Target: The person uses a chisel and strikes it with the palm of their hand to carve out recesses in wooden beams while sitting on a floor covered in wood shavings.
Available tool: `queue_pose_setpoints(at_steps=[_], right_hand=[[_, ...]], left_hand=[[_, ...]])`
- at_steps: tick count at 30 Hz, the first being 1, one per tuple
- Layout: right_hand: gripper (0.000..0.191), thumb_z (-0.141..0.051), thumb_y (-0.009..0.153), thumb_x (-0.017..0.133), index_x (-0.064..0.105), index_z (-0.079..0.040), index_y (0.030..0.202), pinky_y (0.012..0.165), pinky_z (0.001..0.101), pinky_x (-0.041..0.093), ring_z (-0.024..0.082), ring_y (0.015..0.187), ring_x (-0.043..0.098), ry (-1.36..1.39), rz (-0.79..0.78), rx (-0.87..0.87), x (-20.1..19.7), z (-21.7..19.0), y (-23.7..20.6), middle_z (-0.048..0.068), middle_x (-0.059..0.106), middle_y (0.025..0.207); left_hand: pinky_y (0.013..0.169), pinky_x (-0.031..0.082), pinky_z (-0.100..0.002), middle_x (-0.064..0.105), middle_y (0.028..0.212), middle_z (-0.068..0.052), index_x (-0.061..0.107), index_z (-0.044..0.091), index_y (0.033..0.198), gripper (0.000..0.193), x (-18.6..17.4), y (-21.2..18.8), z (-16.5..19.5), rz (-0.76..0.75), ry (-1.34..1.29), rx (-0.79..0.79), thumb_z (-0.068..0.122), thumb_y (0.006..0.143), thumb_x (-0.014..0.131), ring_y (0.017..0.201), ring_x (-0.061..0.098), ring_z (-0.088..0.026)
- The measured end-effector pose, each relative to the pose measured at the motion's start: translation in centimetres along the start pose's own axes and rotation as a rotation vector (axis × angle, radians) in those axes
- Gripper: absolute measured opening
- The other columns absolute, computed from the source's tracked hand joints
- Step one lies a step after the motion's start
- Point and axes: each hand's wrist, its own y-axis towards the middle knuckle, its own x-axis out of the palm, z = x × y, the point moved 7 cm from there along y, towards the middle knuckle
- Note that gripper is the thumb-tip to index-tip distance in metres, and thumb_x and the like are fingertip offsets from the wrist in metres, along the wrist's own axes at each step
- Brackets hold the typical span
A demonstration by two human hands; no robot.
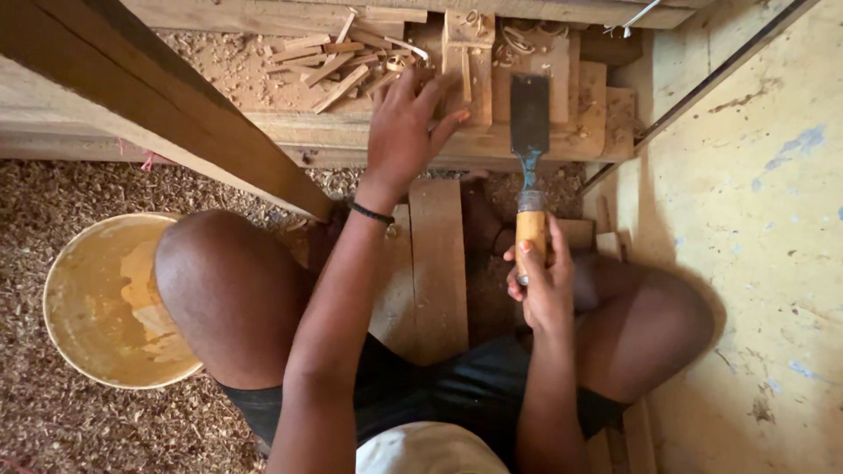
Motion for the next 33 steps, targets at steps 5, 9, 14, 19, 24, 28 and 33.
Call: queue_pose_setpoints(at_steps=[5,9,14,19,24,28,33], right_hand=[[0.067,-0.021,0.1,0.062,0.037,-0.012,0.162,0.038,0.0216,0.034,0.008,0.046,0.045,-0.024,0.055,-0.069,-1.0,-2.6,-2.5,0.013,0.062,0.084],[0.067,-0.026,0.099,0.058,0.041,-0.007,0.161,0.037,0.0212,0.034,0.009,0.043,0.044,-0.022,0.116,-0.008,-2.2,-4.0,-5.7,0.015,0.061,0.08],[0.066,-0.029,0.1,0.058,0.043,-0.001,0.158,0.037,0.0223,0.036,0.011,0.043,0.046,0.037,0.048,-0.087,-1.5,-5.7,-8.0,0.02,0.062,0.081],[0.068,-0.033,0.1,0.057,0.042,-0.001,0.158,0.038,0.0219,0.037,0.012,0.043,0.046,-0.005,-0.016,-0.061,-0.1,-6.7,-8.5,0.021,0.063,0.081],[0.07,-0.038,0.099,0.057,0.044,0.0,0.157,0.036,0.0212,0.035,0.011,0.041,0.045,-0.066,-0.013,-0.026,0.5,-7.0,-8.2,0.02,0.064,0.078],[0.072,-0.038,0.099,0.058,0.043,0.0,0.157,0.035,0.0217,0.035,0.011,0.041,0.045,-0.045,-0.043,-0.027,0.6,-7.2,-8.1,0.02,0.063,0.077],[0.072,-0.038,0.099,0.058,0.043,0.002,0.157,0.036,0.0222,0.036,0.012,0.044,0.048,-0.061,-0.034,-0.045,0.3,-7.5,-8.0,0.02,0.063,0.077]], left_hand=[[0.109,0.045,-0.05,0.054,0.141,-0.018,0.056,0.005,0.144,0.072,-0.9,0.8,1.2,0.07,-0.083,0.054,0.059,0.098,0.066,0.13,0.053,-0.036],[0.106,0.05,-0.046,0.066,0.127,-0.012,0.062,0.014,0.13,0.066,-0.7,1.5,6.6,0.047,-0.255,0.221,0.071,0.097,0.055,0.122,0.061,-0.028],[0.077,0.052,-0.044,0.069,0.083,-0.009,0.068,0.005,0.128,0.071,1.6,0.4,14.8,-0.262,-0.448,0.428,0.066,0.097,0.05,0.074,0.066,-0.029],[0.073,0.056,-0.044,0.068,0.073,-0.007,0.067,0.014,0.085,0.048,1.3,0.3,15.6,-0.176,-0.457,0.494,0.06,0.096,0.062,0.074,0.069,-0.03],[0.063,0.053,-0.046,0.067,0.069,-0.01,0.065,0.012,0.076,0.045,1.8,0.4,14.7,-0.224,-0.409,0.435,0.054,0.092,0.069,0.07,0.068,-0.033],[0.062,0.053,-0.046,0.067,0.069,-0.01,0.065,0.011,0.078,0.042,1.8,0.4,14.8,-0.219,-0.433,0.427,0.05,0.093,0.068,0.069,0.068,-0.033],[0.059,0.053,-0.046,0.067,0.07,-0.009,0.065,0.012,0.078,0.039,1.7,0.4,14.6,-0.218,-0.458,0.416,0.048,0.093,0.068,0.067,0.069,-0.033]])
